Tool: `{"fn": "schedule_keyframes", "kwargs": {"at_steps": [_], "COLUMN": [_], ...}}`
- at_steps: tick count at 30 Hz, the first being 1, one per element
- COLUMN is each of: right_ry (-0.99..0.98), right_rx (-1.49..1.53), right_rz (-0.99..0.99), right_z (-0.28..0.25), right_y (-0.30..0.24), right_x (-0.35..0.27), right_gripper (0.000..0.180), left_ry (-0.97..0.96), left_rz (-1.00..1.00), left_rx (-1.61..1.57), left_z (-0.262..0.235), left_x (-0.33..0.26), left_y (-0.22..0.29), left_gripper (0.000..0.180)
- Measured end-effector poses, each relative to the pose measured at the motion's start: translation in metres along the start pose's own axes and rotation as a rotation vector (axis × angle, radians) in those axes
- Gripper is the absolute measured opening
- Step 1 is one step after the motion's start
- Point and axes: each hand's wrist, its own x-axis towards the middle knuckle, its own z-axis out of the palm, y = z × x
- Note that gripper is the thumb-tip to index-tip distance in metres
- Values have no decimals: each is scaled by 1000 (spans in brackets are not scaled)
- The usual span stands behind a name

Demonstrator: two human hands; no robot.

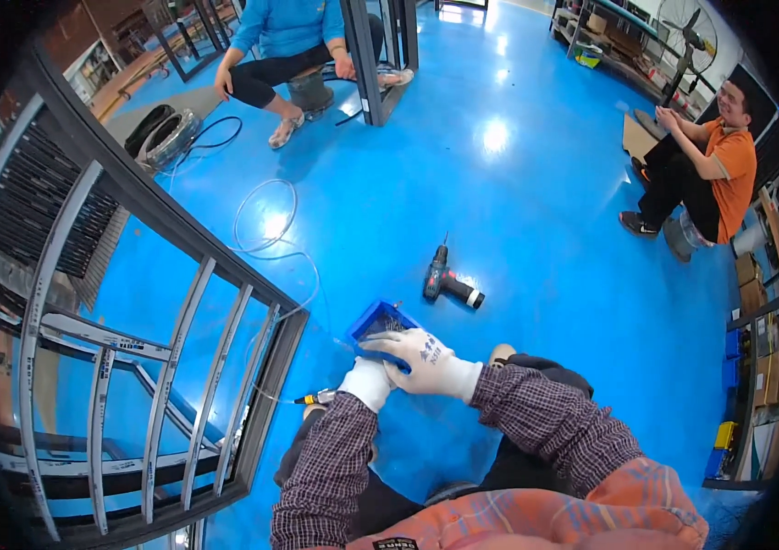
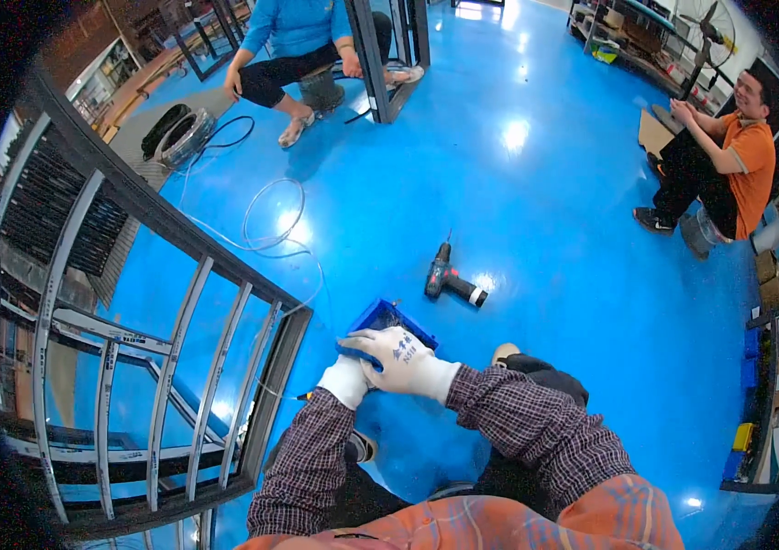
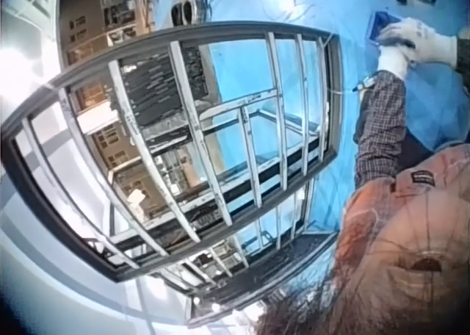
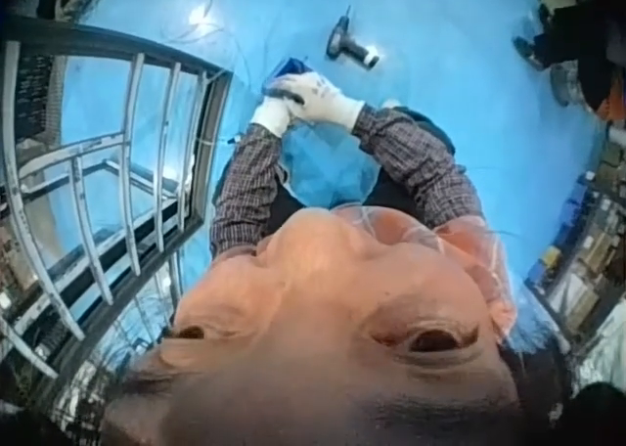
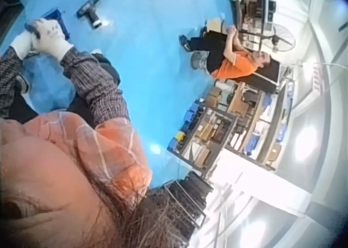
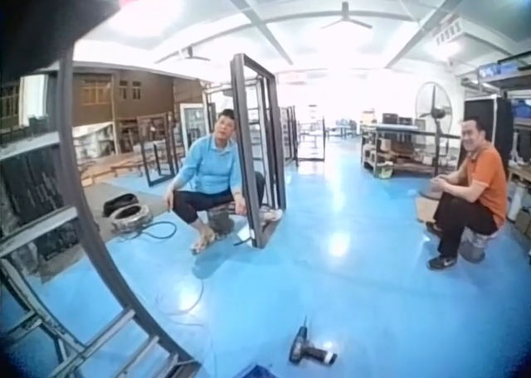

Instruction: Inspecting and sorting small metal parts in a blue plastic tray while seated on the floor.

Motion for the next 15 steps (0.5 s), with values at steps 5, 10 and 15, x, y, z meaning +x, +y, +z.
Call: {"fn": "schedule_keyframes", "kwargs": {"at_steps": [5, 10, 15], "right_ry": [-46, -19, -73], "right_rx": [29, 5, 38], "right_rz": [39, 17, 59], "right_z": [0, 1, 1], "right_y": [-2, 2, 2], "right_x": [4, 2, 5], "right_gripper": [41, 41, 41], "left_ry": [5, 19, 23], "left_rz": [1, 19, 26], "left_rx": [33, 65, 94], "left_z": [-1, -9, -10], "left_x": [-3, 6, 3], "left_y": [-3, 4, 4], "left_gripper": [50, 49, 48]}}
